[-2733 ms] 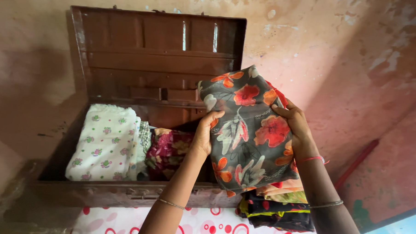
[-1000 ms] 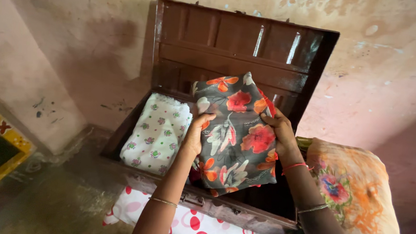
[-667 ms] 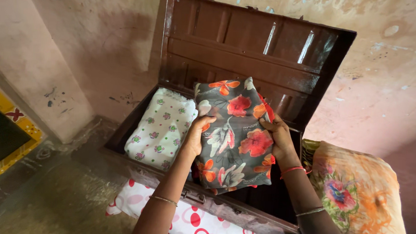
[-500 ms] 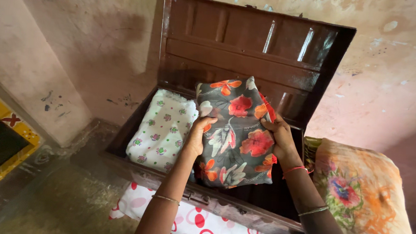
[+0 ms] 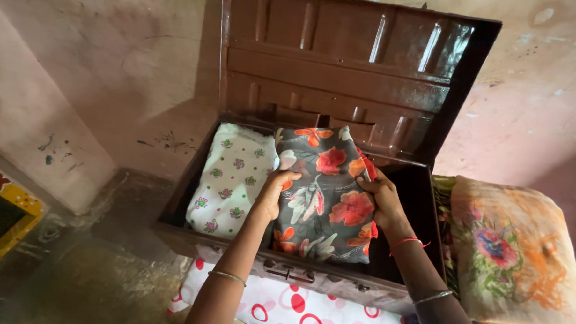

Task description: The person places several folded patterned cloths into an open brown suitcase. They arrange each cloth one at a time, pressing them down to fit neatly inside the suitcase.

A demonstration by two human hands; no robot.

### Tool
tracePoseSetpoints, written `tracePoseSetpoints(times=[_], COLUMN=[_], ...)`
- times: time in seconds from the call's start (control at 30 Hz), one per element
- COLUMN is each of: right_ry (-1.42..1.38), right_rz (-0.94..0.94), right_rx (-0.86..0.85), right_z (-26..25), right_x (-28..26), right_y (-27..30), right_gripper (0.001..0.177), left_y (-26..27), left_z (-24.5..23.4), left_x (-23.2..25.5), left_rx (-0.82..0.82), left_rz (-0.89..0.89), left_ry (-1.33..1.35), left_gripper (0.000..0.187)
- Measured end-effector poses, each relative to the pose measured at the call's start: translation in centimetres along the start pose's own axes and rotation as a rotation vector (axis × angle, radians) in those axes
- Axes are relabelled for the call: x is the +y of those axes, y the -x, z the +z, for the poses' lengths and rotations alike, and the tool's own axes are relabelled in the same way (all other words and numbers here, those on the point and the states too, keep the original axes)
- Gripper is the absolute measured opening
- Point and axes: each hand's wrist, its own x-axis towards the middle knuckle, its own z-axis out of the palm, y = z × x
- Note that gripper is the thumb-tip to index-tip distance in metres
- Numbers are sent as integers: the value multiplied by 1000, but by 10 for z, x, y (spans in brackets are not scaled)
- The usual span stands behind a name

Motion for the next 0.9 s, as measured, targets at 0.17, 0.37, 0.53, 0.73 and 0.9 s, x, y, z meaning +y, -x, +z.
tracePoseSetpoints(times=[0.17, 0.37, 0.53, 0.73, 0.9], right_ry=[18, -1, 22, 28, 43], right_rz=[23, 74, 94, 97, 148], right_rx=[64, 91, 92, 91, 135], right_z=[-4, -10, -26, -46, -66], right_x=[16, 26, 40, 61, 87], right_y=[2, 8, 3, -17, -34], right_gripper=[36, 37, 37, 38, 40], left_y=[-1, -9, -20, -37, -58], left_z=[-11, -21, -24, -31, -42], left_x=[-7, -21, -35, -50, -69], left_rx=[-39, -50, -1, -11, 29], left_rz=[-30, -132, -138, -129, -164], left_ry=[6, 55, -42, -124, -256], left_gripper=[35, 32, 34, 39, 38])
